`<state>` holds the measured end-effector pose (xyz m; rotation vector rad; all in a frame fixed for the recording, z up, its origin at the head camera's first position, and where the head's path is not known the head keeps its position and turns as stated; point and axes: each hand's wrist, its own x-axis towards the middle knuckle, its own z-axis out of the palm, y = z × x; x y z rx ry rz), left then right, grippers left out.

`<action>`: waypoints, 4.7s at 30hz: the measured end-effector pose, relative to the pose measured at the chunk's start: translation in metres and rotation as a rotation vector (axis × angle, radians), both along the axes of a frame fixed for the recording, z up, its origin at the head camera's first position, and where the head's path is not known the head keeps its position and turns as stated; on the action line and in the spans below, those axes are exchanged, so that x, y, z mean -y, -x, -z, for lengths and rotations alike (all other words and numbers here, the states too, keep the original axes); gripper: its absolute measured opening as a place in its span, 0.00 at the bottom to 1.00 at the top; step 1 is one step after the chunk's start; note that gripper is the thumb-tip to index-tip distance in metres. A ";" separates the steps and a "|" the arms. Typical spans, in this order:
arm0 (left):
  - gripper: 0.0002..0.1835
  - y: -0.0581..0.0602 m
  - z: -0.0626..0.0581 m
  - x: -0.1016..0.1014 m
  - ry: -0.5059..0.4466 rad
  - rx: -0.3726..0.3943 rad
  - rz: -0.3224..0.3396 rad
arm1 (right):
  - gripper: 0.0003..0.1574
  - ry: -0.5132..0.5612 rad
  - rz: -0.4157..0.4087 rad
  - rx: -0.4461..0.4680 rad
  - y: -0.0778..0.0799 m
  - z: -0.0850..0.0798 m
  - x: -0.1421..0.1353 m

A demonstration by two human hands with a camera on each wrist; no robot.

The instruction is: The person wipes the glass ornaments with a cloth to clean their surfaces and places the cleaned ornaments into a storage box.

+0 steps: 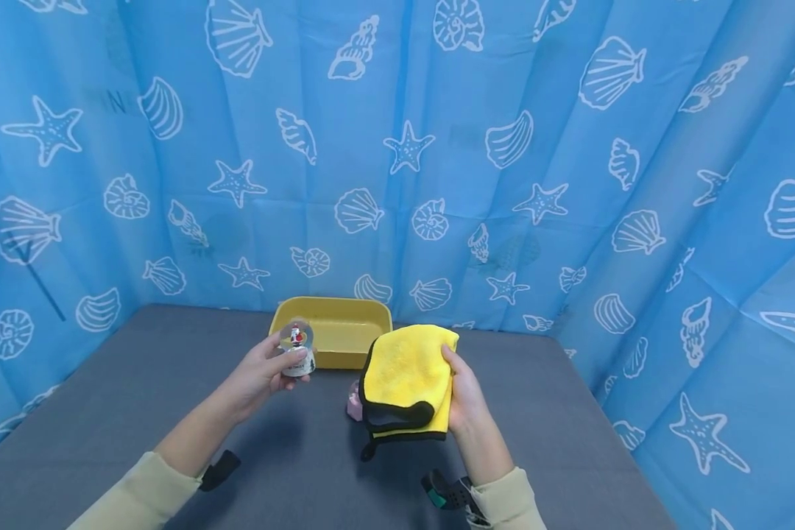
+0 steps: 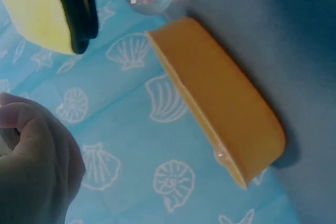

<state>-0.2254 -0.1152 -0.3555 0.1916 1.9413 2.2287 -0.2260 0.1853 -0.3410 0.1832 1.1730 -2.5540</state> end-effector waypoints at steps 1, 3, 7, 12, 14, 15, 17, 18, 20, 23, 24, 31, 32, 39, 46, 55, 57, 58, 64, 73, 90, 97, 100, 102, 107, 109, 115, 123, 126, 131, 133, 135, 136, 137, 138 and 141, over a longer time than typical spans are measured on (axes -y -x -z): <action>0.32 0.000 -0.001 0.000 0.011 -0.002 -0.006 | 0.20 -0.003 -0.003 -0.002 0.000 0.000 0.000; 0.32 -0.002 -0.004 0.000 0.027 -0.002 -0.016 | 0.20 -0.012 -0.004 -0.012 0.000 0.000 0.002; 0.31 -0.005 -0.007 -0.001 0.060 -0.020 -0.031 | 0.20 -0.008 -0.006 -0.031 0.000 -0.002 0.005; 0.27 -0.007 -0.009 -0.003 0.098 -0.071 -0.046 | 0.18 0.028 -0.025 -0.054 0.002 -0.006 0.010; 0.25 -0.008 -0.010 -0.003 0.115 -0.094 -0.051 | 0.18 0.038 -0.047 -0.065 0.001 -0.007 0.012; 0.25 -0.008 -0.010 -0.004 0.124 -0.106 -0.057 | 0.18 0.038 -0.053 -0.071 0.001 -0.008 0.014; 0.25 -0.010 -0.010 -0.006 0.143 -0.134 -0.068 | 0.17 0.028 -0.058 -0.087 0.000 -0.010 0.019; 0.25 -0.010 -0.009 -0.007 0.149 -0.147 -0.070 | 0.17 0.025 -0.062 -0.091 -0.001 -0.011 0.021; 0.25 -0.011 -0.008 -0.009 0.150 -0.169 -0.069 | 0.17 0.007 -0.058 -0.103 -0.001 -0.013 0.027; 0.25 -0.012 -0.006 -0.013 0.110 -0.180 -0.056 | 0.16 -0.013 -0.068 -0.119 0.000 -0.017 0.036; 0.26 -0.013 -0.006 -0.014 0.090 -0.181 -0.048 | 0.16 -0.017 -0.074 -0.125 0.000 -0.018 0.039; 0.27 -0.015 -0.007 -0.018 0.000 -0.159 0.003 | 0.17 -0.048 -0.097 -0.176 0.001 -0.023 0.054; 0.27 -0.016 -0.007 -0.018 -0.008 -0.151 0.004 | 0.17 -0.051 -0.097 -0.189 0.001 -0.023 0.056; 0.26 -0.017 -0.008 -0.020 0.020 -0.165 0.033 | 0.13 -0.091 -0.119 -0.299 0.003 -0.023 0.066; 0.23 -0.016 -0.008 -0.026 0.071 -0.222 0.104 | 0.16 -0.150 -0.242 -0.469 0.004 -0.023 0.069; 0.31 -0.020 -0.009 -0.032 0.198 -0.257 0.125 | 0.27 -0.401 -0.390 -0.601 0.012 -0.015 0.069; 0.34 -0.020 -0.009 -0.033 0.201 -0.276 0.144 | 0.24 -0.440 -0.378 -0.613 0.013 -0.014 0.071; 0.35 -0.020 -0.009 -0.034 0.203 -0.288 0.152 | 0.22 -0.462 -0.363 -0.627 0.013 -0.014 0.072; 0.33 -0.018 -0.002 -0.037 0.197 -0.303 0.201 | 0.12 -0.657 -0.178 -0.668 0.009 -0.012 0.080; 0.32 -0.020 -0.004 -0.036 0.149 -0.254 0.194 | 0.13 -0.685 0.021 -0.647 0.005 -0.011 0.088; 0.25 -0.022 -0.005 -0.029 -0.141 -0.148 0.227 | 0.19 -0.417 0.008 -0.499 -0.002 -0.011 0.078; 0.24 -0.022 -0.005 -0.032 -0.164 -0.139 0.270 | 0.16 -0.423 -0.206 -0.685 -0.003 -0.008 0.075; 0.24 -0.022 -0.002 -0.034 -0.155 -0.136 0.269 | 0.16 -0.471 -0.190 -0.731 0.000 -0.005 0.079; 0.24 -0.022 0.000 -0.035 -0.149 -0.131 0.261 | 0.13 -0.506 -0.145 -0.748 0.001 -0.003 0.082; 0.22 -0.022 0.004 -0.036 -0.150 -0.118 0.267 | 0.09 -0.573 -0.010 -0.734 0.000 -0.001 0.090; 0.21 -0.022 0.004 -0.036 -0.157 -0.124 0.282 | 0.10 -0.580 0.032 -0.705 0.000 -0.001 0.092; 0.18 -0.023 0.004 -0.035 -0.176 -0.122 0.313 | 0.11 -0.598 0.108 -0.615 0.000 -0.004 0.093; 0.18 -0.024 0.007 -0.037 -0.171 -0.045 0.175 | 0.11 -0.606 0.181 -0.533 0.002 -0.005 0.090; 0.17 -0.024 0.005 -0.036 -0.204 -0.045 0.142 | 0.14 -0.576 0.188 -0.502 0.002 -0.008 0.085; 0.22 -0.024 0.002 -0.034 -0.267 -0.018 0.150 | 0.14 -0.435 0.159 -0.526 -0.002 -0.012 0.078; 0.25 -0.024 0.001 -0.035 -0.297 0.005 0.156 | 0.12 -0.388 0.125 -0.585 -0.004 -0.011 0.077; 0.28 -0.025 0.000 -0.036 -0.331 0.028 0.157 | 0.14 -0.378 0.076 -0.665 -0.005 -0.008 0.077; 0.28 -0.025 -0.001 -0.037 -0.341 0.040 0.157 | 0.17 -0.385 0.045 -0.705 -0.004 -0.007 0.077; 0.28 -0.025 -0.002 -0.038 -0.347 0.048 0.157 | 0.19 -0.394 0.010 -0.751 -0.004 -0.005 0.077; 0.27 -0.026 -0.003 -0.038 -0.346 0.049 0.162 | 0.21 -0.409 -0.023 -0.791 -0.004 -0.004 0.078; 0.26 -0.027 -0.004 -0.039 -0.329 0.040 0.185 | 0.24 -0.455 -0.093 -0.877 -0.002 -0.002 0.079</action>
